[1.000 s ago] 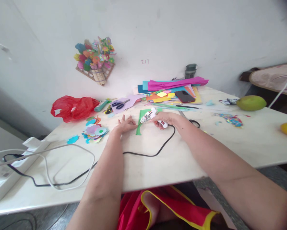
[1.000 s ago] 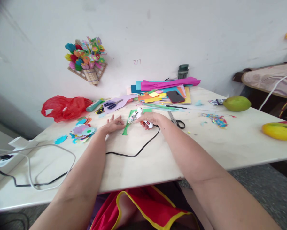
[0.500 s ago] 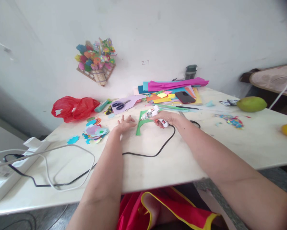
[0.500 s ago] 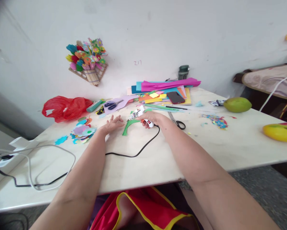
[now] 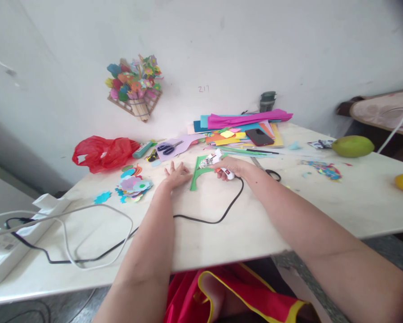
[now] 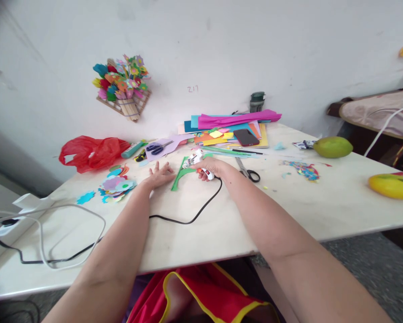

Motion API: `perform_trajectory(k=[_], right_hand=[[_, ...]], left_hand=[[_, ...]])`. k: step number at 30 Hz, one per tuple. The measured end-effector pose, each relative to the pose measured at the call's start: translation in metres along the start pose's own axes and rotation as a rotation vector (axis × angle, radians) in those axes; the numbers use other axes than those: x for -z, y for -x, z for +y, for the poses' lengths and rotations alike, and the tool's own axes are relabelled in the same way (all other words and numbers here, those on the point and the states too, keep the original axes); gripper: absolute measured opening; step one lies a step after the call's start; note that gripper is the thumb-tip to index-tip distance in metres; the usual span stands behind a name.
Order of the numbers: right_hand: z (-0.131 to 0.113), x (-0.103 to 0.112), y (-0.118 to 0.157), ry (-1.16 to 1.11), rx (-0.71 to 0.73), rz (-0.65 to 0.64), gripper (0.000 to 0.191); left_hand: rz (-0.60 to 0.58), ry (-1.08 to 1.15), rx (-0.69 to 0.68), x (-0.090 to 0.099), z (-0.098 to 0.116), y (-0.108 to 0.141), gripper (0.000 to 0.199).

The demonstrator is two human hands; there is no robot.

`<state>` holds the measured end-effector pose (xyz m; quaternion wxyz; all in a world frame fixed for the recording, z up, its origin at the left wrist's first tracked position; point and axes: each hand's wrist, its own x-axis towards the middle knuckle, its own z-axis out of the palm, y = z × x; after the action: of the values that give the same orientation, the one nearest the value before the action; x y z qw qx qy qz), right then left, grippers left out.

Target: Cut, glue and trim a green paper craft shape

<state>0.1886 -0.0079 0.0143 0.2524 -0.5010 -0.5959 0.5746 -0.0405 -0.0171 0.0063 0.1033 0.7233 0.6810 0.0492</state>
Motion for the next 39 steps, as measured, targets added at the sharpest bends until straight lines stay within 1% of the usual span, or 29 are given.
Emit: perform_trajectory(k=[5, 11, 17, 22, 28, 32, 39], right_hand=[[0.004, -0.003, -0.007, 0.019, -0.008, -0.025, 0.043], [0.004, -0.006, -0.008, 0.017, -0.010, -0.054, 0.046], [0.003, -0.007, -0.007, 0.022, -0.030, -0.038, 0.047], [0.003, -0.009, -0.008, 0.019, -0.023, -0.031, 0.046], [0.000, -0.012, -0.005, 0.037, -0.027, 0.009, 0.042], [0.000, -0.013, -0.006, 0.020, -0.025, 0.026, 0.042], [-0.001, -0.014, -0.007, -0.033, -0.024, 0.100, 0.036]], left_hand=[[0.039, -0.014, -0.009, -0.004, -0.001, -0.004, 0.039], [0.036, -0.027, -0.001, -0.005, 0.001, -0.003, 0.040], [0.058, -0.030, -0.016, -0.010, -0.002, -0.008, 0.044], [0.050, -0.019, -0.023, -0.010, -0.002, -0.008, 0.045], [0.053, -0.004, -0.021, -0.010, -0.002, -0.008, 0.043], [0.052, -0.001, -0.013, -0.010, -0.001, -0.007, 0.041], [0.062, 0.009, -0.006, -0.009, -0.001, -0.007, 0.037]])
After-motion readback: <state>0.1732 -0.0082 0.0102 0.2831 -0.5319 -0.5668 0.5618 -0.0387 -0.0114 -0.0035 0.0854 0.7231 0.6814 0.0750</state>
